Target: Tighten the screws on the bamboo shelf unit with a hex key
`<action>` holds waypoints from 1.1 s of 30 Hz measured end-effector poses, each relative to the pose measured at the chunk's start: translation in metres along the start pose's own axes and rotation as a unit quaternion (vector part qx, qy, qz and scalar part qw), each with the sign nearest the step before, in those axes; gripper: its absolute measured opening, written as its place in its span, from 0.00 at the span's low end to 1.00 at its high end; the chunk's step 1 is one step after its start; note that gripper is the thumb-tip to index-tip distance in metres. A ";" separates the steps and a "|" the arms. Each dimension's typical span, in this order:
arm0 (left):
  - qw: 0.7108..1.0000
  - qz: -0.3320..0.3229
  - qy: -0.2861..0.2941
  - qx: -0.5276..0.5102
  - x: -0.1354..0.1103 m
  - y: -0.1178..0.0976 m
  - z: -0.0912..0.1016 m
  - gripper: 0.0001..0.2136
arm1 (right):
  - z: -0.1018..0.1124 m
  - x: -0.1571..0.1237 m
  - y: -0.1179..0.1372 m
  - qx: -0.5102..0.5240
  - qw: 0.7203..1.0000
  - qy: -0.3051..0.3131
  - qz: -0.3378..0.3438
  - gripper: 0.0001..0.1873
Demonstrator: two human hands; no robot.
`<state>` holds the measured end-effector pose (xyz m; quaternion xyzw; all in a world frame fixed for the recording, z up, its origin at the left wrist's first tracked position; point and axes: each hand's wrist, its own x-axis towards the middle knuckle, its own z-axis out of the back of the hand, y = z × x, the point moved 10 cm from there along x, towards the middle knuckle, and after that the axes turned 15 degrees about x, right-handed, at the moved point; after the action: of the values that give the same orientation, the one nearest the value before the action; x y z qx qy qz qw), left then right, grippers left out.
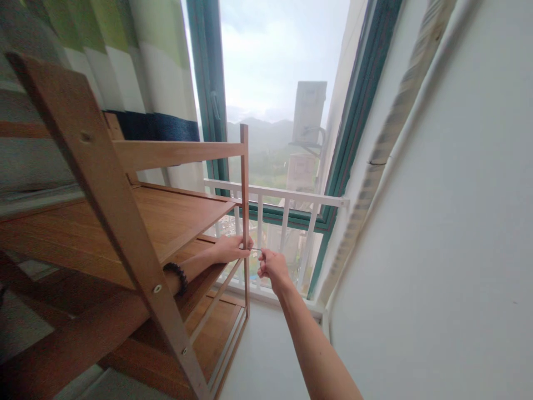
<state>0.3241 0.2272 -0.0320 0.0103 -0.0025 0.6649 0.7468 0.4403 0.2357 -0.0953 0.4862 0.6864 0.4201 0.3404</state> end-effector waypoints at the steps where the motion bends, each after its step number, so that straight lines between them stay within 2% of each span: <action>1: 1.000 -0.001 -0.001 0.000 0.000 0.000 0.000 0.12 | -0.002 0.001 -0.002 0.008 1.000 0.002 -0.016 0.17; 5: 1.000 -0.005 -0.001 -0.003 0.001 0.000 -0.001 0.12 | 0.001 -0.003 0.006 0.025 1.000 0.008 -0.017 0.11; 9: 1.000 -0.005 -0.002 -0.009 0.002 0.001 -0.003 0.12 | -0.003 -0.014 0.021 0.043 0.993 0.098 0.039 0.19; 11: 1.000 -0.004 -0.003 -0.010 0.002 0.001 -0.002 0.12 | -0.006 -0.015 0.022 0.037 0.991 0.122 0.051 0.21; 14: 1.000 -0.002 -0.002 -0.008 0.001 0.000 -0.001 0.11 | 0.000 -0.007 0.017 0.039 0.997 0.049 0.044 0.17; 16: 1.000 0.000 -0.001 -0.005 0.000 0.000 0.000 0.12 | 0.004 0.000 0.009 0.066 0.998 -0.010 0.011 0.18; 18: 1.000 0.000 0.000 -0.004 0.000 -0.001 0.001 0.12 | 0.002 0.002 0.002 0.092 0.995 -0.037 -0.026 0.16; 20: 1.000 -0.001 -0.001 -0.004 0.000 -0.001 0.001 0.12 | 0.002 0.002 0.000 0.105 0.993 -0.039 -0.042 0.14; 22: 1.000 -0.002 -0.001 -0.006 0.000 -0.001 0.000 0.11 | 0.005 0.000 0.004 0.118 0.992 -0.033 -0.021 0.12; 25: 1.000 -0.003 -0.001 -0.009 0.000 -0.001 0.000 0.11 | 0.007 -0.004 0.016 0.122 0.992 0.018 0.042 0.17; 27: 1.000 -0.003 -0.001 -0.010 0.000 -0.002 0.000 0.11 | 0.006 -0.006 0.022 0.087 0.992 0.050 0.077 0.21; 30: 1.000 0.002 0.000 -0.005 0.000 -0.001 0.001 0.11 | 0.010 -0.005 0.019 0.011 0.995 0.027 0.092 0.18; 33: 1.000 0.005 0.002 0.001 -0.001 -0.001 0.002 0.11 | 0.009 -0.001 0.007 -0.021 0.999 -0.002 0.042 0.18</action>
<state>0.3251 0.2261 -0.0304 0.0099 -0.0007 0.6690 0.7432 0.4514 0.2381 -0.0931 0.5079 0.6559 0.4476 0.3338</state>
